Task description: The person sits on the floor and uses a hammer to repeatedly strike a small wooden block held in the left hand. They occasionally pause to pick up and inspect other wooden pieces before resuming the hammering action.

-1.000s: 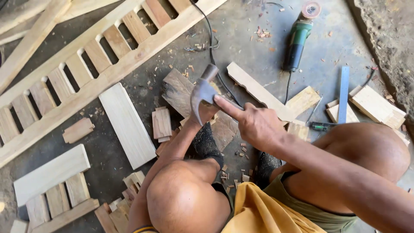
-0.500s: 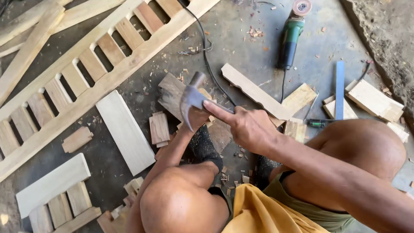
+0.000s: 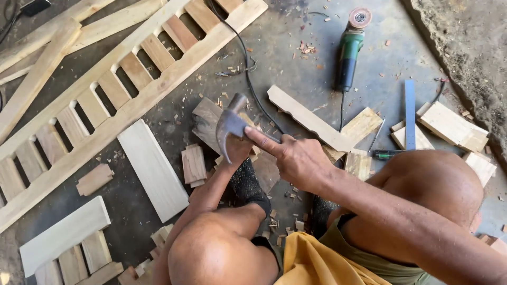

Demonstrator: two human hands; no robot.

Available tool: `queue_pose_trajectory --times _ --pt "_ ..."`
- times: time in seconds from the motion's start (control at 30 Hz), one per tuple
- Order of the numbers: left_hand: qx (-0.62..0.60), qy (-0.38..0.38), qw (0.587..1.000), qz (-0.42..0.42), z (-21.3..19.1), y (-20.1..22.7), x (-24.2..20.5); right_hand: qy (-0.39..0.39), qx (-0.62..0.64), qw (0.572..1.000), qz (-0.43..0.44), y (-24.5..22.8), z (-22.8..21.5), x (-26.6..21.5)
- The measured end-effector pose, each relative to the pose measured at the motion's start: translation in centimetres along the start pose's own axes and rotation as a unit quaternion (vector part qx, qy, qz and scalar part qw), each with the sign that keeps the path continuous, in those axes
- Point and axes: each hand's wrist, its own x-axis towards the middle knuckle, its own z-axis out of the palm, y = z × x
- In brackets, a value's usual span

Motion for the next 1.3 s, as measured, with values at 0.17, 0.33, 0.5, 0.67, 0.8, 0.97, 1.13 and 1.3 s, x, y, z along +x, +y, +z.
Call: queue_pose_trajectory --times 0.17,0.33,0.5,0.67,0.8,0.97,1.13,1.3 --pt "-0.161 0.175 0.966 -0.101 -1.3 3.7 2.8 0.095 0.151 0.983 0.033 0.2 -0.5 -1.3" --pt "-0.050 0.085 0.995 -0.013 -0.7 1.9 3.7 0.063 0.238 0.966 0.085 0.5 -1.8 -1.4" --pt "-0.029 0.004 0.999 0.044 -0.9 5.4 4.3 0.070 0.257 0.960 0.081 0.7 -1.9 -1.2" --pt "-0.015 0.001 0.998 0.055 -1.0 4.0 3.7 0.051 0.246 0.964 0.091 0.7 -1.7 -1.1" --pt "-0.025 -0.008 1.000 0.017 -0.9 3.1 3.4 0.062 0.246 0.965 0.074 0.7 -1.7 -1.2" --pt "0.088 0.001 0.989 0.121 -0.6 1.9 3.2 0.066 0.220 0.970 0.080 0.8 -1.7 -1.3" --pt "0.084 -0.011 0.991 0.104 -0.7 2.8 3.4 0.065 0.224 0.969 0.079 0.9 -1.6 -1.5" --pt "0.048 -0.019 0.996 0.077 -0.4 5.4 3.2 0.069 0.210 0.972 0.079 0.8 -2.0 -1.6"
